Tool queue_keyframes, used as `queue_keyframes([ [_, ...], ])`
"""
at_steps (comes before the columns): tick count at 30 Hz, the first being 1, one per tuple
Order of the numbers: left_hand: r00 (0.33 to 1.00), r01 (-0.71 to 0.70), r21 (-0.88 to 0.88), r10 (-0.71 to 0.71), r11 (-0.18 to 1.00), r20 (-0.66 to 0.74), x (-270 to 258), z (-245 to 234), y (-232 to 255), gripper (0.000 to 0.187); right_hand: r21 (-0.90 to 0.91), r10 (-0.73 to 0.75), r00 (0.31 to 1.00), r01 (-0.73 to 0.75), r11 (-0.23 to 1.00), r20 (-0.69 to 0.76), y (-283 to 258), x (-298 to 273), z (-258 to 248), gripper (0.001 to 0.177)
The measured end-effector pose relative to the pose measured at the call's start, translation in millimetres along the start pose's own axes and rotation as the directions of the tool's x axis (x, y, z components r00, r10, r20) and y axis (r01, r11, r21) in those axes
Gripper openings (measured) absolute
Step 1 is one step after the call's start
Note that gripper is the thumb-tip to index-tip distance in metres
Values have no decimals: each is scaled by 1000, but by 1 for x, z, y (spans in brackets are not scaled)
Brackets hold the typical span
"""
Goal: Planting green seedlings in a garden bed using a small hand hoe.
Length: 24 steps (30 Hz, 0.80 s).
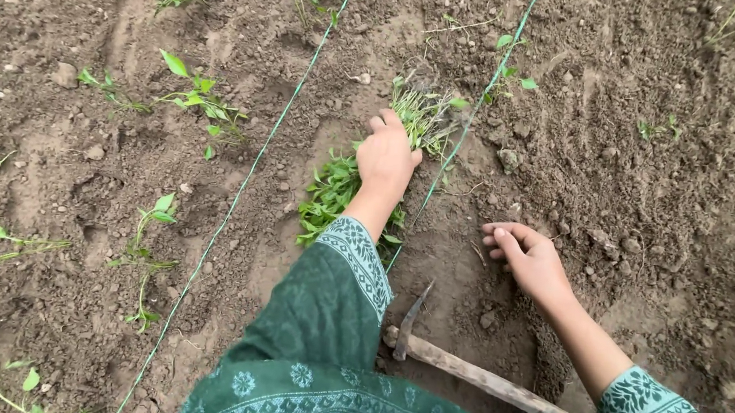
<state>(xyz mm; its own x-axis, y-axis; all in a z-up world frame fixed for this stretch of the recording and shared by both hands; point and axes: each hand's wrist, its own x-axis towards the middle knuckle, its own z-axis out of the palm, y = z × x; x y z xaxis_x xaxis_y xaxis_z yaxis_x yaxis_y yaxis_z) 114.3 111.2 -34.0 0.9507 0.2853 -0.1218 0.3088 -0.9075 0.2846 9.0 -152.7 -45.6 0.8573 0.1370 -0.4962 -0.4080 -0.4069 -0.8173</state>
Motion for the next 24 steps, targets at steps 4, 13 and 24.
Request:
queue_keyframes([
  [4, 999, -27, -33, 25, 999, -44, 4, 11, -8, 73, -75, -128, 991, 125, 989, -41, 5, 3, 5, 29],
  [13, 997, 30, -307, -50, 951, -54, -45, -70, -63, 58, -705, -773, 634, 537, 464, -26, -53, 17, 32, 34],
  [24, 978, 88, -46, -77, 995, 195, -143, -62, -153, 77, -782, -723, 691, 455, 427, 8, -62, 28, 38, 13],
])
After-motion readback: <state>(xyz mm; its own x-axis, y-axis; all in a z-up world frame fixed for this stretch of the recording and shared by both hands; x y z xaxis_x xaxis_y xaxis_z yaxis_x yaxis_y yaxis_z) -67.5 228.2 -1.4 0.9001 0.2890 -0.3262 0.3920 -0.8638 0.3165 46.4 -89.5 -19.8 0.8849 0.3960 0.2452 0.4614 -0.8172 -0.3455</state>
